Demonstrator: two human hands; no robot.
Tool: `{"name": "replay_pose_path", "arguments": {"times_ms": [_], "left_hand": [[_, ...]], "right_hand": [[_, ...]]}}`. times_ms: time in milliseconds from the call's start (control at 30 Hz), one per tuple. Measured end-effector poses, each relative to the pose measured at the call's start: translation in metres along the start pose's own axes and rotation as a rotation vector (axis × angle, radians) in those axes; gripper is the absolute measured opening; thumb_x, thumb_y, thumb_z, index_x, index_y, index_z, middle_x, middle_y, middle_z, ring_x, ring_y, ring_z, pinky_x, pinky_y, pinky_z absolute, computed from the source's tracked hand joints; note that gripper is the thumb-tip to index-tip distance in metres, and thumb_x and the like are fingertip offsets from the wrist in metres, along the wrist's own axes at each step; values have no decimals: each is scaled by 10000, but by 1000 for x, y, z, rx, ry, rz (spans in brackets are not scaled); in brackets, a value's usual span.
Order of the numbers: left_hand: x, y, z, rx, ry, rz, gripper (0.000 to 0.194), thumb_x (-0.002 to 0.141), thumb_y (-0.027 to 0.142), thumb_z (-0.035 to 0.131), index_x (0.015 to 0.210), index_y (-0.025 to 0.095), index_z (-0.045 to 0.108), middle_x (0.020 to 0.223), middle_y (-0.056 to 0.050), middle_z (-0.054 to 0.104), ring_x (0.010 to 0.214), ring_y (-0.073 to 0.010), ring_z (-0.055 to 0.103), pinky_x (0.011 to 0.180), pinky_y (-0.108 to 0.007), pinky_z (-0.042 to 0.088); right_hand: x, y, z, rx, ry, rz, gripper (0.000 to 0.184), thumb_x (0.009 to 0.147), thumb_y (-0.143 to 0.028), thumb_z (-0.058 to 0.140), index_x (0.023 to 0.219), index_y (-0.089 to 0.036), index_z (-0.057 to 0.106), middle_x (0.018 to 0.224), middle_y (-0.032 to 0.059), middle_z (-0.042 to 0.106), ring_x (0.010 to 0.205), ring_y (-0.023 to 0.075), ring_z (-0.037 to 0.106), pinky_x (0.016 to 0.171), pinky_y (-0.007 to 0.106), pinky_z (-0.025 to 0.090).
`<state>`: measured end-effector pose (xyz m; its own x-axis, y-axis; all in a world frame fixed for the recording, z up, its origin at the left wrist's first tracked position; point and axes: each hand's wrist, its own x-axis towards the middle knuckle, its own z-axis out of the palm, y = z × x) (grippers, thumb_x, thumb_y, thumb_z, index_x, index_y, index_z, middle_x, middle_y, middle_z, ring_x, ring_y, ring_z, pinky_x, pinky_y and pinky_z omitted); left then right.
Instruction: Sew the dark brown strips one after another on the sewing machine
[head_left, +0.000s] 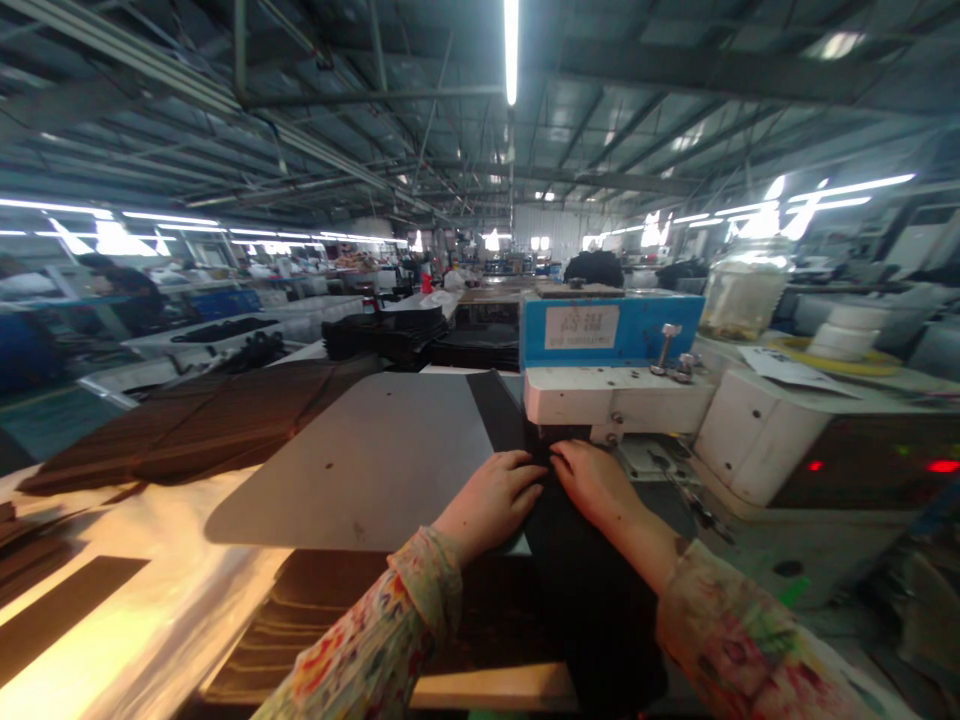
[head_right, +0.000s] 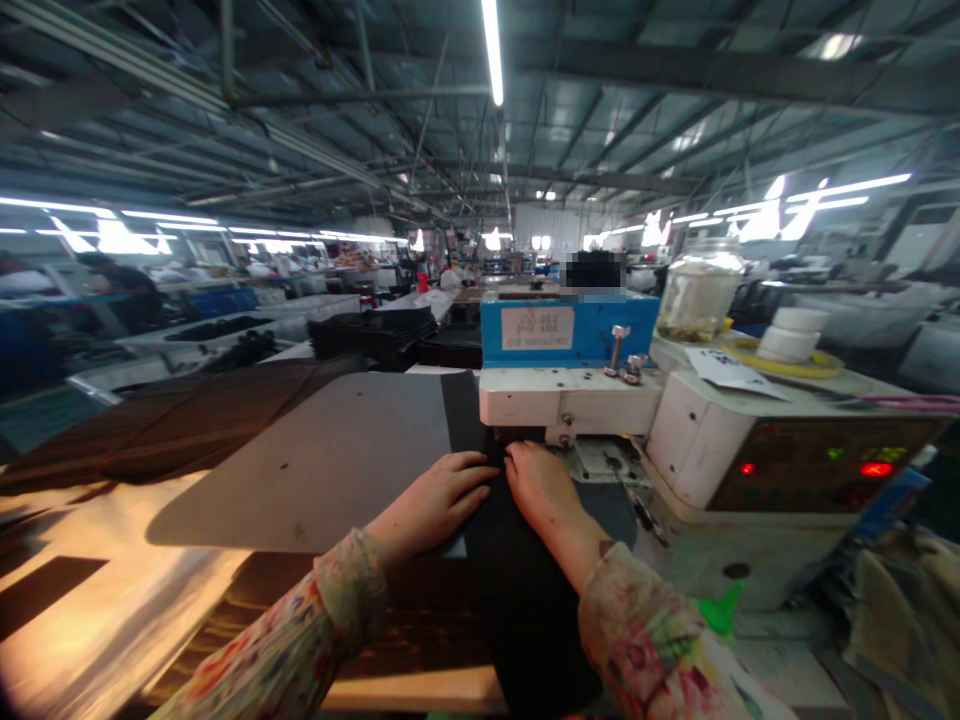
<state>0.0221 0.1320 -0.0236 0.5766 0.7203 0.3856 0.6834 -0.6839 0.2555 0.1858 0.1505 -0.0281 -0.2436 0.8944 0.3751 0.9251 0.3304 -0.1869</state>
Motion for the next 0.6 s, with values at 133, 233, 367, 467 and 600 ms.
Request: {"name": "replay_pose_path", "arguments": {"times_ms": [133, 233, 367, 467, 600], "left_hand": [[1, 0, -1, -3, 1, -3, 287, 858, 265, 408, 1097, 190, 547, 1146, -71, 507, 1062, -171, 451, 951, -295, 357], [0, 1, -2, -3, -2, 2, 283, 858, 263, 408, 1092, 187, 550, 1142, -70, 510, 1055, -170, 455, 946, -292, 362], [-1, 1, -2, 0, 0, 11, 279, 859, 261, 406, 1089, 195, 549, 1143, -64, 509, 1059, -171, 453, 948, -297, 362], [-1, 1, -1, -3, -3, 5, 277, 859, 261, 405, 1085, 198, 552, 1139, -63, 511, 1055, -171, 456, 946, -299, 365], [0, 1, 0, -4, 2, -3, 279, 857, 263, 412, 1087, 196, 554, 1142, -68, 510, 1059, -171, 456, 947, -299, 365]], "right_hand": [[-1, 0, 0, 0, 5, -11, 246, 838, -203, 379, 979, -160, 575, 932, 63, 622, 855, 161, 569, 745, 238, 396], [-1, 0, 1, -2, 2, -8, 242, 837, -201, 381, 972, -161, 578, 933, 63, 623, 857, 163, 570, 742, 239, 399], [-1, 0, 0, 4, 8, -13, 248, 837, -197, 379, 982, -154, 576, 944, 71, 621, 874, 170, 569, 754, 245, 400], [-1, 0, 0, 0, 0, -9, 248, 838, -198, 380, 983, -155, 576, 942, 72, 622, 874, 166, 569, 761, 241, 397], [-1, -1, -1, -8, -5, -6, 253, 842, -200, 371, 987, -158, 574, 945, 70, 621, 874, 164, 567, 760, 241, 396]]}}
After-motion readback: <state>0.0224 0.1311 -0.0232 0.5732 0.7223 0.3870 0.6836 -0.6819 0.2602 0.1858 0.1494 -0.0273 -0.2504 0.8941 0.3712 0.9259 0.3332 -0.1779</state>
